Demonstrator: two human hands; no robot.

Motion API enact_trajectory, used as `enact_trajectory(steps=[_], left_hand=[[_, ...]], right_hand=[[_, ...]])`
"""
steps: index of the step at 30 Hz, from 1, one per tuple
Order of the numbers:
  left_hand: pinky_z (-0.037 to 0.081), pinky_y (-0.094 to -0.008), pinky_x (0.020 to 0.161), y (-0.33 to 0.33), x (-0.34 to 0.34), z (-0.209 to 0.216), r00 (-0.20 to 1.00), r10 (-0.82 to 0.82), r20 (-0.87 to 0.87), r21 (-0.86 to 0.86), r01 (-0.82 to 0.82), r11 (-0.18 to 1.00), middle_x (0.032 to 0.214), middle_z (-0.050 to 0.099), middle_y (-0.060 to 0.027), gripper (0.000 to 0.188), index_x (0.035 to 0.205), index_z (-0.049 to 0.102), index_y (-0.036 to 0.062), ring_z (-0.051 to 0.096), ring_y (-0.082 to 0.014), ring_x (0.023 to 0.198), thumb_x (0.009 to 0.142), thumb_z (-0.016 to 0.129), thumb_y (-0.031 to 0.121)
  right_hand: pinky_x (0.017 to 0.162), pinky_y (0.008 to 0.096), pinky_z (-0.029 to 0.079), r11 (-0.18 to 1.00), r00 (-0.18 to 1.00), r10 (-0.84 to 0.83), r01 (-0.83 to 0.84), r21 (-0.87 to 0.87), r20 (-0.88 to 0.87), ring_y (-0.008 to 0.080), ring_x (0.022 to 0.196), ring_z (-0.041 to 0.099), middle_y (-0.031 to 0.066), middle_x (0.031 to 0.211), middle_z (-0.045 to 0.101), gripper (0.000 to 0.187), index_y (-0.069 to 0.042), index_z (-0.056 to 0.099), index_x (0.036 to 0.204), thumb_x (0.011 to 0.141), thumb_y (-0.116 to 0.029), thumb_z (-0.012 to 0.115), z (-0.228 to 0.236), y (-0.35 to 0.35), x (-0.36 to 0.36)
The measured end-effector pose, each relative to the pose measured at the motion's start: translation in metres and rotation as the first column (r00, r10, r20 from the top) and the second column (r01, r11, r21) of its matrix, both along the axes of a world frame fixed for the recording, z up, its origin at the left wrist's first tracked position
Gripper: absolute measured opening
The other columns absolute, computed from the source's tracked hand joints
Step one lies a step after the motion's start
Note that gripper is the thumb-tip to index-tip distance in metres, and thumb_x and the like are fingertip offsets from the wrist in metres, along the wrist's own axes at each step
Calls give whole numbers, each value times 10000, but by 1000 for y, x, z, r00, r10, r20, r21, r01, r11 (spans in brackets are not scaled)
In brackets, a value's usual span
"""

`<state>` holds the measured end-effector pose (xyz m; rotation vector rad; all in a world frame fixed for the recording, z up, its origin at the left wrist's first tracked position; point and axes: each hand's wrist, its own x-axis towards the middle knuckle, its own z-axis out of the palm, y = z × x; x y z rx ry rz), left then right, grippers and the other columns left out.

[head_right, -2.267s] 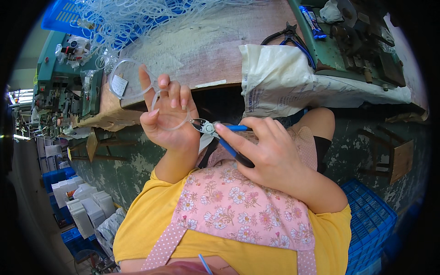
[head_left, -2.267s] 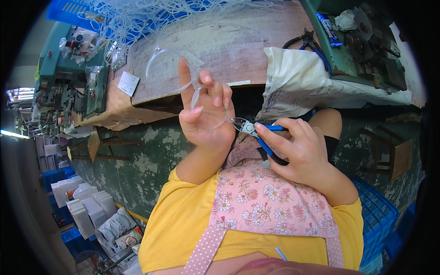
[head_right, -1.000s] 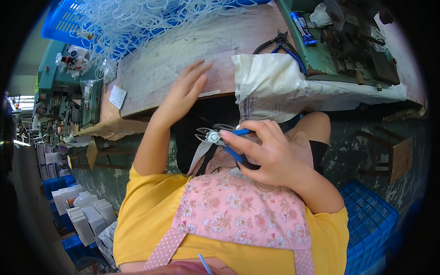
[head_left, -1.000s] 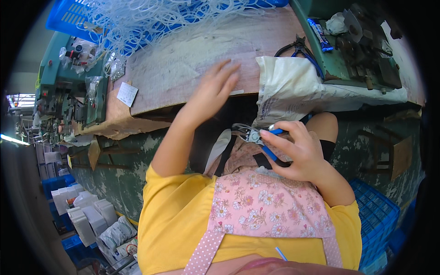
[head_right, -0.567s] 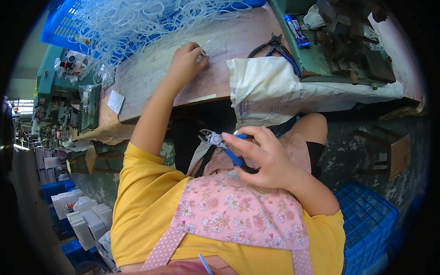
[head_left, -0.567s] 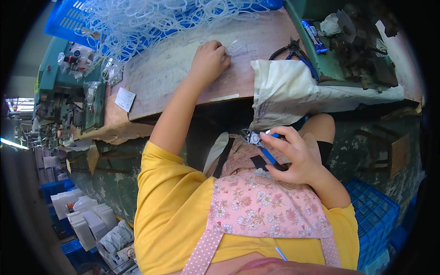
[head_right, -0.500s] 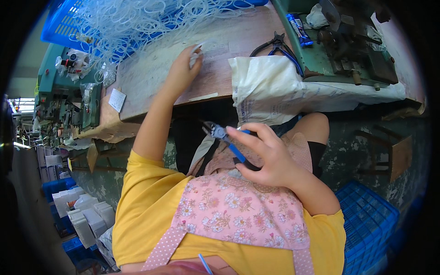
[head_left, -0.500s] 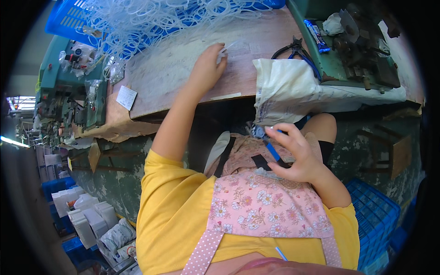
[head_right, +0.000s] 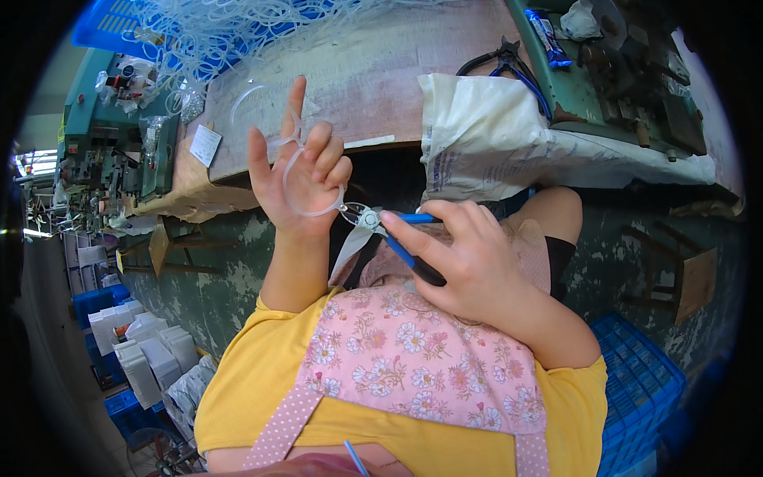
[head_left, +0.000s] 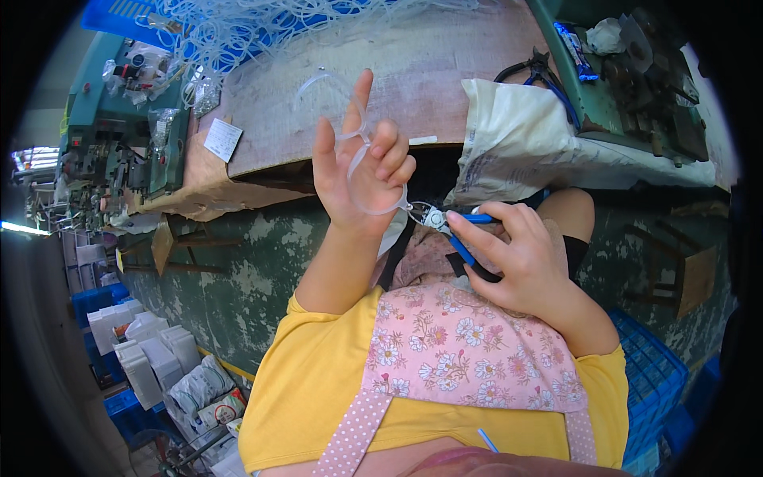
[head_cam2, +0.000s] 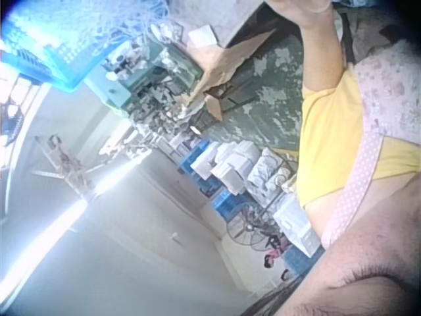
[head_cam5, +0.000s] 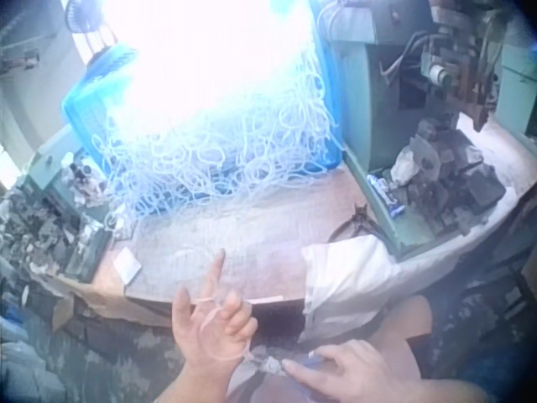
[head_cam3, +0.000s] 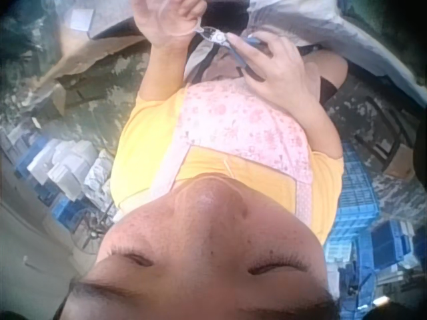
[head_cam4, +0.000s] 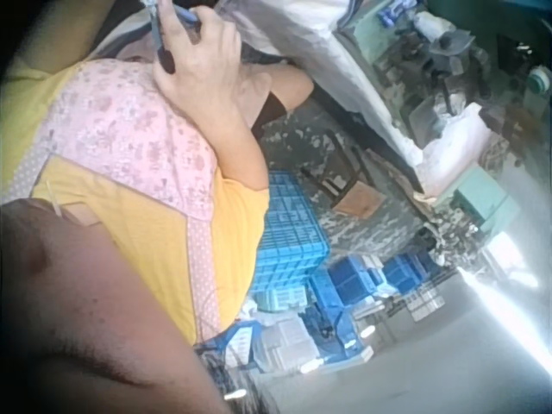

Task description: The person repeatedly picks up lengths of clear plastic tubing from a blue basket, wraps a loop around their left hand, and uses blue-handled pliers to cut the tubing into short segments. The cut pieces are placed on the workbench.

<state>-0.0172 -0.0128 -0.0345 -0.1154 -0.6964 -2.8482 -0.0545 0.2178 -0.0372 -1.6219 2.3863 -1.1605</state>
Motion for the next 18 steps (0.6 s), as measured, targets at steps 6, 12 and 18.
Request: enact_trajectory(steps=[6, 12, 18], left_hand=[[317, -241, 550, 1, 4, 2, 998, 31, -57, -8, -31, 999, 757, 395, -15, 697, 1536, 197, 192, 317, -110, 605, 973, 393, 553], [279, -251, 549, 1, 4, 3, 996, 36, -85, -4, -36, 999, 744, 342, -4, 749, 1534, 219, 193, 284, -117, 608, 943, 454, 589], [267, -257, 544, 3, 3, 5, 994, -38, -98, 96, 48, 994, 756, 336, -13, 748, 1540, 198, 176, 277, -125, 616, 955, 441, 574]], right_hand=[[776, 402, 452, 999, 1000, 8, -8, 31, -22, 301, 872, 529, 121, 1080, 521, 701, -210, 596, 1305, 627, -115, 745, 6, 0, 2], [784, 399, 452, 998, 1000, -8, 8, 62, -10, 299, 881, 526, 118, 1085, 517, 723, -219, 591, 1312, 617, -99, 752, 9, 1, 3], [738, 370, 468, 1000, 998, 7, -6, 26, -66, 276, 848, 540, 103, 1030, 527, 704, -239, 601, 1304, 631, -92, 744, 1, -1, 1]])
